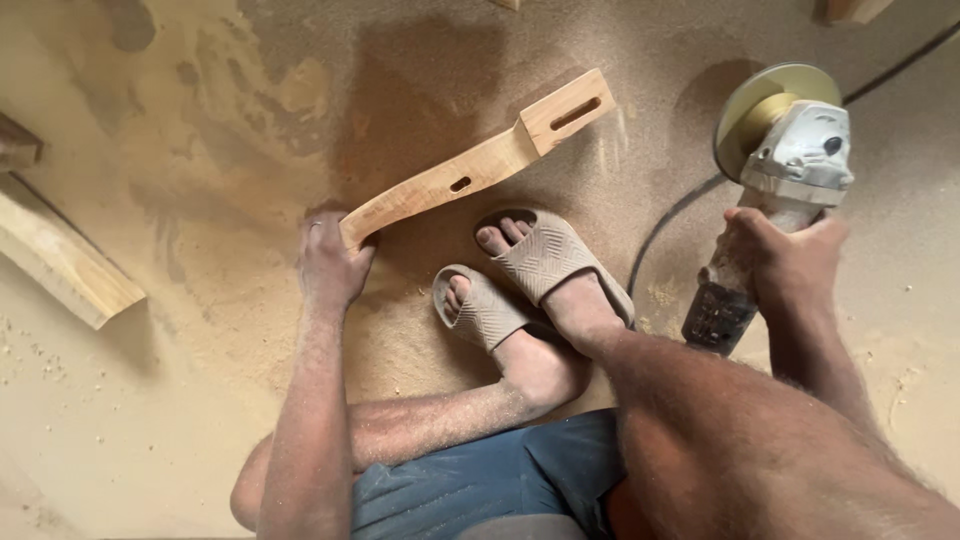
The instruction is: The person sands a small wooden block and a curved furniture leg using a handheld power sander, turning the pieces over to reach different sides.
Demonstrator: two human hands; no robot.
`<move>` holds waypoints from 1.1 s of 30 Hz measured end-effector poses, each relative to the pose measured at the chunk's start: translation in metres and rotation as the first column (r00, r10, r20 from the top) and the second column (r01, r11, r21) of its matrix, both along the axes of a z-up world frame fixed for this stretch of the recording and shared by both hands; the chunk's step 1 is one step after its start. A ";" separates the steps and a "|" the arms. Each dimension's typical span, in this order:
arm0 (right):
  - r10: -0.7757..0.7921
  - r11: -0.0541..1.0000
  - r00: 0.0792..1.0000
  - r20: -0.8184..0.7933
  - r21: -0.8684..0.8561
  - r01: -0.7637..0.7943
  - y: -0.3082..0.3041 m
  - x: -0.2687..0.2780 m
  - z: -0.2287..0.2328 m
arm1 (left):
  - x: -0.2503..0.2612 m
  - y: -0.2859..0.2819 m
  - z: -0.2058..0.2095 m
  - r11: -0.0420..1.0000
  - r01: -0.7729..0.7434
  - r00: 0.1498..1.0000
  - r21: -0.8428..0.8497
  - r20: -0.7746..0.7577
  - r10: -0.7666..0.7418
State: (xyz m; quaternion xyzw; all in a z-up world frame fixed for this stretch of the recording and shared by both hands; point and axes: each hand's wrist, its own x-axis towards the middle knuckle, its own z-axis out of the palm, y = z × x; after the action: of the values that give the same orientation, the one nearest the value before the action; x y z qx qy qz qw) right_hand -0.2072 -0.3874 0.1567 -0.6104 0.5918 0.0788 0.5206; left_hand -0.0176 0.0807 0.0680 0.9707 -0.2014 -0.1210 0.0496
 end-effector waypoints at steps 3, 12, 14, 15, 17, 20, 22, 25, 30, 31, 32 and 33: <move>0.046 0.998 0.997 0.069 0.044 -0.049 0.005 0.006 0.001 | 0.003 -0.010 0.032 0.986 -0.162 0.976 0.031 -0.145 0.165; 0.108 0.990 0.973 0.205 0.069 -0.125 0.006 0.009 -0.007 | 0.013 -0.059 0.191 0.919 0.222 0.938 -0.325 0.330 -0.110; 0.083 0.990 0.973 0.217 0.095 -0.106 0.005 0.008 -0.007 | 0.014 -0.090 0.205 0.818 0.383 0.851 -0.429 0.509 -0.132; 0.105 0.989 0.972 0.211 0.085 -0.125 0.005 0.007 -0.005 | 0.017 -0.107 0.208 0.816 0.386 0.850 -0.429 0.509 -0.135; 0.122 0.987 0.971 0.205 0.073 -0.140 0.005 0.007 -0.003 | 0.022 -0.140 0.208 0.707 0.457 0.815 -0.540 0.573 -0.090; 0.099 0.987 0.980 0.171 0.110 -0.119 0.007 0.008 0.000 | 0.026 -0.183 0.202 0.606 0.370 0.872 -0.704 0.488 0.033; 0.101 0.982 0.990 0.099 0.149 -0.115 0.007 0.007 0.000 | 0.017 -0.206 0.200 0.472 0.268 0.922 -0.840 0.366 0.128; 0.120 0.971 0.979 0.166 0.185 -0.150 0.005 0.006 -0.006 | 0.015 -0.237 0.197 0.086 0.058 0.987 -0.995 0.070 0.144; 0.145 0.923 0.961 0.234 0.317 -0.216 0.003 0.009 -0.011 | 0.003 -0.260 0.203 -0.139 -0.085 0.994 -0.987 -0.094 0.058; 0.175 0.900 0.959 0.224 0.359 -0.248 0.001 0.011 -0.013 | -0.002 -0.260 0.205 -0.056 -0.066 0.995 -0.996 -0.070 0.065; 0.176 0.900 0.958 0.226 0.358 -0.250 0.001 0.013 -0.015 | -0.005 -0.261 0.206 0.025 -0.049 0.996 -0.998 -0.047 0.070; 0.194 0.877 0.947 0.257 0.387 -0.285 0.003 0.016 -0.019 | -0.007 -0.263 0.206 0.026 -0.049 0.996 -0.998 -0.047 0.070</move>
State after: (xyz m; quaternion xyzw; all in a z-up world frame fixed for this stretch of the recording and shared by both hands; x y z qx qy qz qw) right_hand -0.1915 -0.3839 0.1376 -0.5579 0.4222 0.2033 0.6850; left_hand -0.0243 -0.1819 0.2739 0.6700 -0.1888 0.0630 0.7152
